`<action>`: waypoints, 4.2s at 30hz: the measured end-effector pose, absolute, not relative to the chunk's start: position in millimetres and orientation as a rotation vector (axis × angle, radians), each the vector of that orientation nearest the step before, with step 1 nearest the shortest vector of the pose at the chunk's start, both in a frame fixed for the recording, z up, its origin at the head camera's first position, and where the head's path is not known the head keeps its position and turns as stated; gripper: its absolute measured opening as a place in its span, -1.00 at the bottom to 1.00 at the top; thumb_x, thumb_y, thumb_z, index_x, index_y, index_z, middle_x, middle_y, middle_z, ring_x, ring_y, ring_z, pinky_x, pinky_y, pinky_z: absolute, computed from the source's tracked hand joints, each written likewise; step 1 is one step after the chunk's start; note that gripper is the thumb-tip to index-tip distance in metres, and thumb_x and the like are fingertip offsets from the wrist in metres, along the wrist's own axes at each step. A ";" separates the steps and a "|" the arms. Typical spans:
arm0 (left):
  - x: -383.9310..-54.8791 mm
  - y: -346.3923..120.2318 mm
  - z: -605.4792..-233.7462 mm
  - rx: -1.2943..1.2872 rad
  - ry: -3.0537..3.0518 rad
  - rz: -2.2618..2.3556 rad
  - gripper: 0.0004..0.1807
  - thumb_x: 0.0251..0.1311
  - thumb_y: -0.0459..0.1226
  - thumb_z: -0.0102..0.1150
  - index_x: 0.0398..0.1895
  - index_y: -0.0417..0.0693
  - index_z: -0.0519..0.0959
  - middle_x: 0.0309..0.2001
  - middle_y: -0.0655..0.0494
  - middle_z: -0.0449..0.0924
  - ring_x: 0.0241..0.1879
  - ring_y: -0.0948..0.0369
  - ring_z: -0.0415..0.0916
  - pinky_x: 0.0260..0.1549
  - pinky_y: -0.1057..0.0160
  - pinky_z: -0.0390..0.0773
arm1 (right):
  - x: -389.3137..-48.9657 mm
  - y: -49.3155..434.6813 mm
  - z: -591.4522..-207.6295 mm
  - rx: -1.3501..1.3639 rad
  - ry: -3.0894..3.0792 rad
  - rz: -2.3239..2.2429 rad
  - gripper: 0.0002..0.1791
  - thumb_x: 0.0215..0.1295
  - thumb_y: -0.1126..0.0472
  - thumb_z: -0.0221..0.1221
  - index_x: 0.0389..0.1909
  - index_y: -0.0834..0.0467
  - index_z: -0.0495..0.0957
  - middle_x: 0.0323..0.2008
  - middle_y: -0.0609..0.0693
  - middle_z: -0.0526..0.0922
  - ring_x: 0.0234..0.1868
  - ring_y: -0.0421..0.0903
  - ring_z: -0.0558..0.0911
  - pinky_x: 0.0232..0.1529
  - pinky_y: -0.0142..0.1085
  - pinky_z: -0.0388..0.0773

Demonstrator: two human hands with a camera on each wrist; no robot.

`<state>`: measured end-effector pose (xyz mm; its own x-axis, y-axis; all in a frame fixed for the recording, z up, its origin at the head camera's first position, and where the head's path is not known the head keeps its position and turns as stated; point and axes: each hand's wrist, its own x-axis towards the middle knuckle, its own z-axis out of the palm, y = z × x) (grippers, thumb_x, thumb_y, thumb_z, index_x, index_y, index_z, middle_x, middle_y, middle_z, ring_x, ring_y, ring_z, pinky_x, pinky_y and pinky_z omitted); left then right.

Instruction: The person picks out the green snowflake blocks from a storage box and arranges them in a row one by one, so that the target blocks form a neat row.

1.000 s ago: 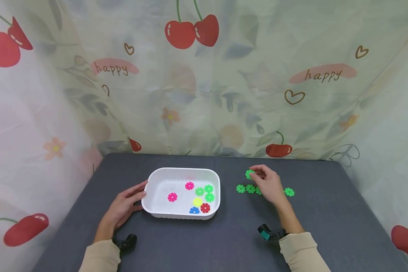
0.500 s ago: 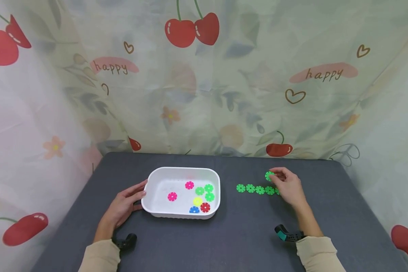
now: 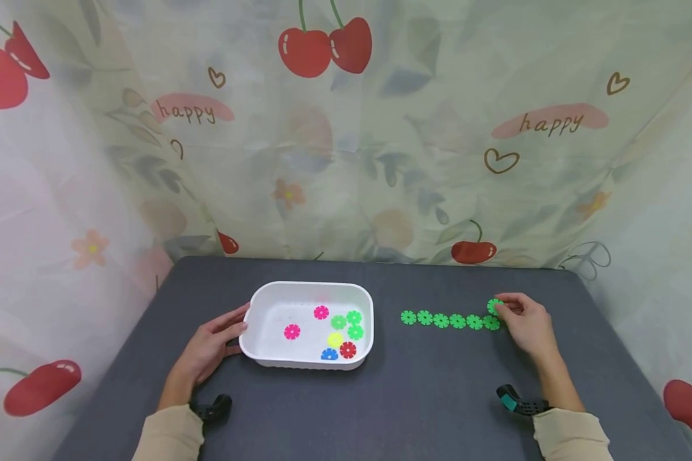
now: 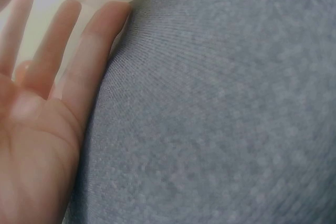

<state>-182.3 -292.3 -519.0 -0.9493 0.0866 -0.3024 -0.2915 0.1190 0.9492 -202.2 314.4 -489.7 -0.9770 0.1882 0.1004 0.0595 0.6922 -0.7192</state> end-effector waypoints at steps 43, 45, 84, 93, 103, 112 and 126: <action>-182.3 -291.5 -520.3 -0.169 2.091 1.943 -0.24 0.38 -0.09 0.27 0.58 0.06 0.23 0.56 -0.03 0.26 0.12 0.45 0.57 0.11 0.12 0.68 | -201.2 326.2 -492.9 -0.229 -3.051 0.664 -0.33 0.53 -0.04 0.07 0.37 0.42 0.30 0.25 0.61 0.22 0.22 0.62 0.21 0.08 0.43 0.29; -182.4 -291.7 -519.8 -0.169 2.096 1.942 -0.24 0.37 -0.08 0.28 0.58 0.06 0.24 0.56 -0.04 0.25 0.11 0.44 0.57 0.12 0.11 0.67 | -200.6 321.3 -490.3 -0.248 -3.083 0.669 -0.23 0.54 -0.16 0.02 0.43 0.39 0.21 0.31 0.61 0.13 0.26 0.64 0.15 0.08 0.46 0.27; -182.1 -292.5 -521.3 -0.158 2.094 1.951 -0.25 0.36 -0.09 0.29 0.57 0.08 0.25 0.52 0.05 0.32 0.12 0.43 0.58 0.12 0.10 0.68 | -214.6 206.3 -442.9 0.185 -2.994 0.453 0.03 0.37 -0.53 -0.09 0.63 0.04 -0.01 0.62 0.33 -0.15 0.59 0.49 -0.19 0.40 0.57 -0.33; -181.6 -291.8 -522.0 -0.153 2.092 1.951 -0.25 0.37 -0.08 0.28 0.58 0.08 0.25 0.54 0.03 0.30 0.13 0.43 0.57 0.13 0.10 0.67 | -217.6 179.5 -437.5 0.284 -2.988 0.400 0.02 0.35 -0.52 -0.05 0.64 -0.01 0.00 0.63 0.28 -0.17 0.62 0.45 -0.26 0.45 0.53 -0.35; -180.8 -291.8 -518.8 -0.158 2.101 1.939 -0.25 0.38 -0.09 0.27 0.58 0.08 0.24 0.57 -0.05 0.23 0.12 0.42 0.57 0.15 0.08 0.66 | -214.3 147.9 -440.1 0.393 -2.968 0.344 0.01 0.34 -0.51 0.00 0.64 -0.04 0.03 0.63 0.27 -0.09 0.61 0.45 -0.17 0.47 0.51 -0.29; -181.5 -292.4 -521.6 -0.169 2.113 1.934 -0.23 0.35 -0.05 0.30 0.57 0.10 0.26 0.55 0.00 0.28 0.12 0.43 0.57 0.14 0.10 0.67 | -214.4 117.5 -442.9 0.504 -2.966 0.309 -0.01 0.32 -0.51 0.01 0.63 -0.08 0.06 0.65 0.21 -0.09 0.62 0.42 -0.12 0.49 0.48 -0.26; -182.2 -292.9 -522.0 -0.151 2.095 1.942 -0.24 0.36 -0.06 0.29 0.57 0.09 0.25 0.54 0.02 0.30 0.13 0.43 0.56 0.14 0.08 0.66 | -204.4 75.1 -447.6 0.634 -3.009 0.424 -0.03 0.34 -0.53 -0.06 0.64 -0.16 0.00 0.66 0.13 -0.08 0.65 0.31 -0.14 0.52 0.45 -0.25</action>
<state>-182.2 -292.9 -522.0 -0.9554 0.1124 -0.2729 -0.2637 0.0907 0.9603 -204.4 75.1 -447.6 -0.9160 -0.3905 0.0918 -0.4007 0.8795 -0.2568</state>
